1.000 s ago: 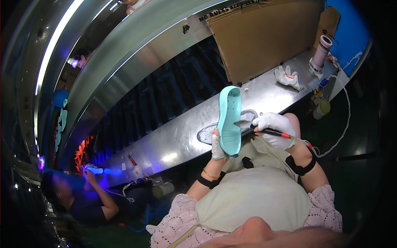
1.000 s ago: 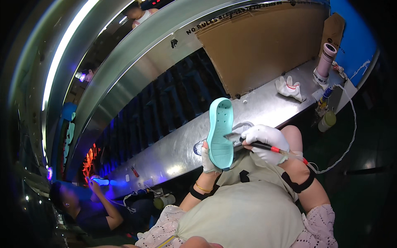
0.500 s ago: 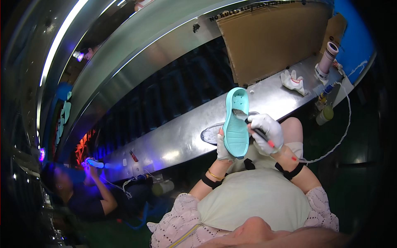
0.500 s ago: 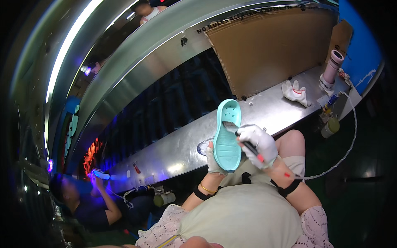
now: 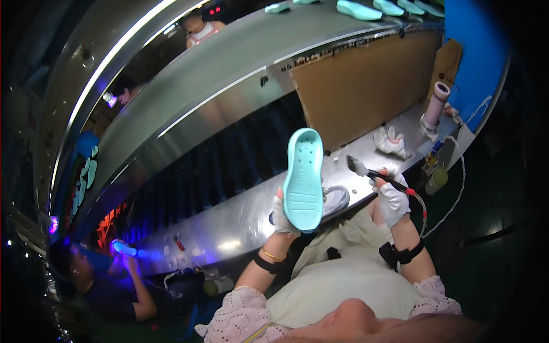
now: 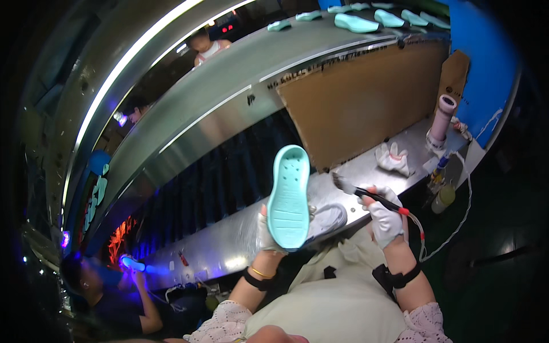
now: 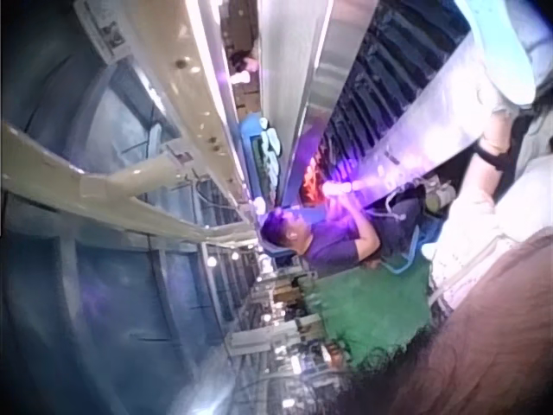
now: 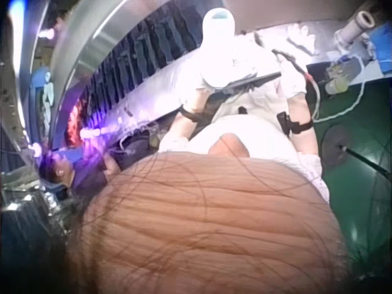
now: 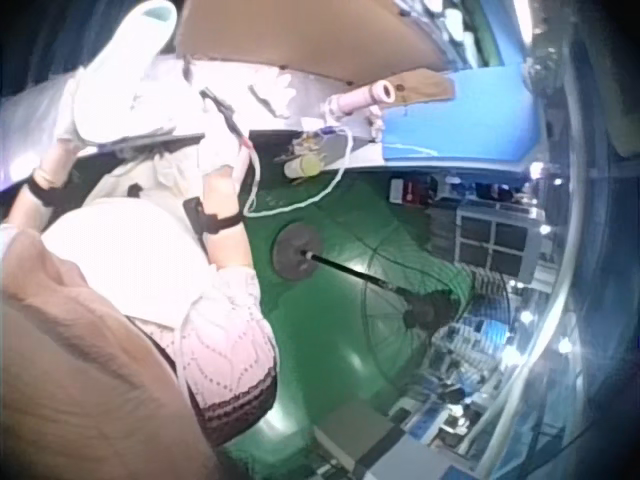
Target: Applying adhesive or coating to shoe soles using a specialized brush applicator on a production line.
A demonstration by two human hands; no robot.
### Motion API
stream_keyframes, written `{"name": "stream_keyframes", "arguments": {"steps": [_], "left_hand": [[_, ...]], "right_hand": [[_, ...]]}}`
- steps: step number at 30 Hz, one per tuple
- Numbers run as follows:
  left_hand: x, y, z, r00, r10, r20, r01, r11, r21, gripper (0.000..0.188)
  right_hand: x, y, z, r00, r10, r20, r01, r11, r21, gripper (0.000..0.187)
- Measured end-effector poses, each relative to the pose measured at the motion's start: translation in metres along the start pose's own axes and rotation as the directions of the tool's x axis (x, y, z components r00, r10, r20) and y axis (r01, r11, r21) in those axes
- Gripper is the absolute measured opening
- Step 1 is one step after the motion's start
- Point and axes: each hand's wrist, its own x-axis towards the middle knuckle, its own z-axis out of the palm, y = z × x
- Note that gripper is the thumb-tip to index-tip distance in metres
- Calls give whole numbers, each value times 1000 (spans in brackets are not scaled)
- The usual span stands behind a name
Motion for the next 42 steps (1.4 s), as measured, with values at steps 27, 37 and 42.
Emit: {"name": "stream_keyframes", "arguments": {"steps": [27,37,42], "left_hand": [[-56,74,-209,683,730,-25,210,-163,964,17],[-138,41,-238,592,805,-44,627,-426,653,31],[-135,42,-237,568,823,-10,592,-400,700,26]], "right_hand": [[4,82,-75,966,224,127,-237,967,99,26],[25,139,-45,876,384,292,-456,856,243,34],[17,143,-25,871,406,276,-465,863,200,30]]}}
